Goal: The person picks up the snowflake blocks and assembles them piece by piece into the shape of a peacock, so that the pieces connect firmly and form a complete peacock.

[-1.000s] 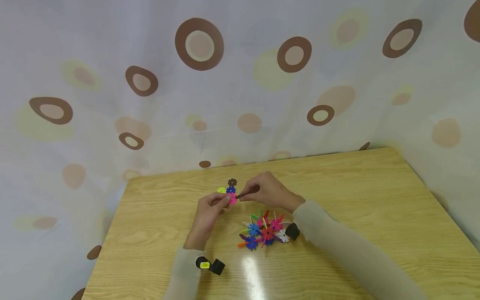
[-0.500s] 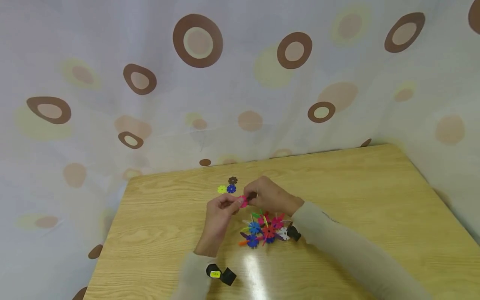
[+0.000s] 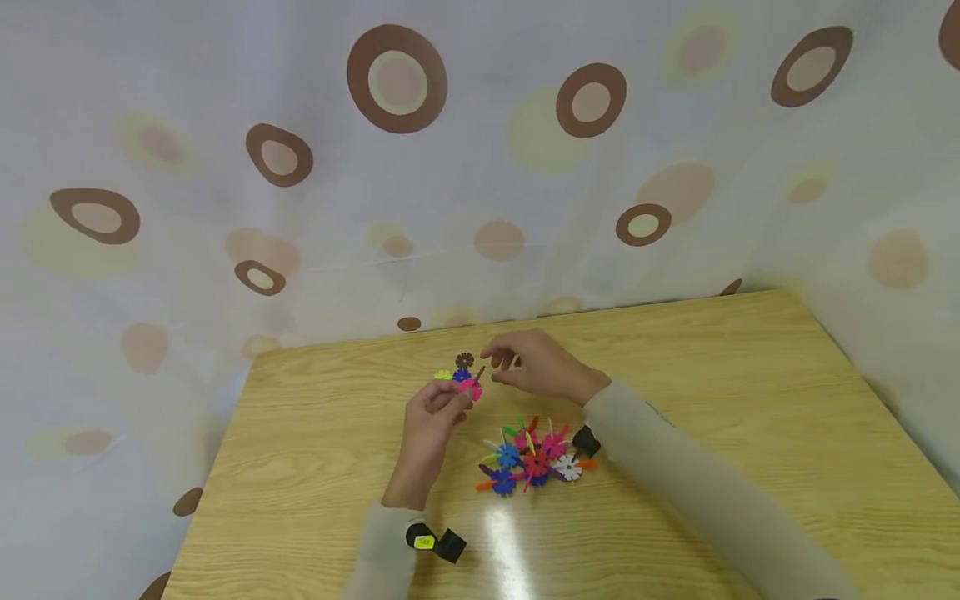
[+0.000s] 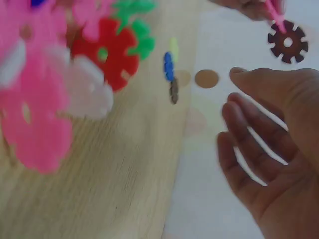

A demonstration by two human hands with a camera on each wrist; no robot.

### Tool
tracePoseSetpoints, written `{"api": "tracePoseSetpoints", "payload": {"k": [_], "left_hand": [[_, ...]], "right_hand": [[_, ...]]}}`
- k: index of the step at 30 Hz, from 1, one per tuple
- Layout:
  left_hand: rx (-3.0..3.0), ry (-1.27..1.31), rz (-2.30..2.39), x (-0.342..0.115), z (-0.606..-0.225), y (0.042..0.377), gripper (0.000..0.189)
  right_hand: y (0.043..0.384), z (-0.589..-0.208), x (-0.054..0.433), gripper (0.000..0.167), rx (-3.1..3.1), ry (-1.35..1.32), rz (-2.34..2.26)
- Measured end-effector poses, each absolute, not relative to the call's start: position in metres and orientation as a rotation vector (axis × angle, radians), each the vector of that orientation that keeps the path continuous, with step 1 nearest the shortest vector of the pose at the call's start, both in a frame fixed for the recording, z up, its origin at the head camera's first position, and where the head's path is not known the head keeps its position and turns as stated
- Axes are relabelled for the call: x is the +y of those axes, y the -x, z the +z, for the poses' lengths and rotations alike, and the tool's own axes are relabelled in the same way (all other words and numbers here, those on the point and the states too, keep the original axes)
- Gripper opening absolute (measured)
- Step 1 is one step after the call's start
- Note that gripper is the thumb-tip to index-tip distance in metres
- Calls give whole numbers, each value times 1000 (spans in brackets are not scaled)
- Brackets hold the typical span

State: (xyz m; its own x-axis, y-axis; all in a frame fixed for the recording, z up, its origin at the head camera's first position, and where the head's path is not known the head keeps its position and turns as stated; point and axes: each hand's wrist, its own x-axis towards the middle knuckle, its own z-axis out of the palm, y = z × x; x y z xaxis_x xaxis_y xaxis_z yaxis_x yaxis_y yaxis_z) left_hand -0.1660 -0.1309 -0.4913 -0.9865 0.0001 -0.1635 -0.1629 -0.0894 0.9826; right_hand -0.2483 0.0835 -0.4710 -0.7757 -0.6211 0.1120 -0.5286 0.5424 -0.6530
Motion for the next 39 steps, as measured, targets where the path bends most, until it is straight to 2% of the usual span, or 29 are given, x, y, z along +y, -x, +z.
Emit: {"api": "tracePoseSetpoints", "payload": {"k": [4,9,12,15,20,27,34,39], "left_hand": [[1844,249,2353,-135,-505,167,7],[1675,251,2456,-139,-513,168,18],[1640,245,2463,-139,-515,168,21],[1634,245,2457,-138,-515,168,23],[1648,241,2457,-139,-513,167,22],[1703,241,2431,-139,-514,167,22],[1757,242,2403,-136,-515,166,25],[1757,247,2400,-135,-515,166,24]], "right_hand": [[265,-475,70,50,2583,930,-775],[281,-481,48,66,2601,942,-342],[285,-484,38,68,2627,967,-118],[287,-486,34,52,2678,1025,-117],[290,-486,38,8,2695,1026,-368],[284,-489,61,19,2522,777,-653],[264,-487,85,12,2517,857,-936],[244,-475,91,14,2484,896,-1114]]}}
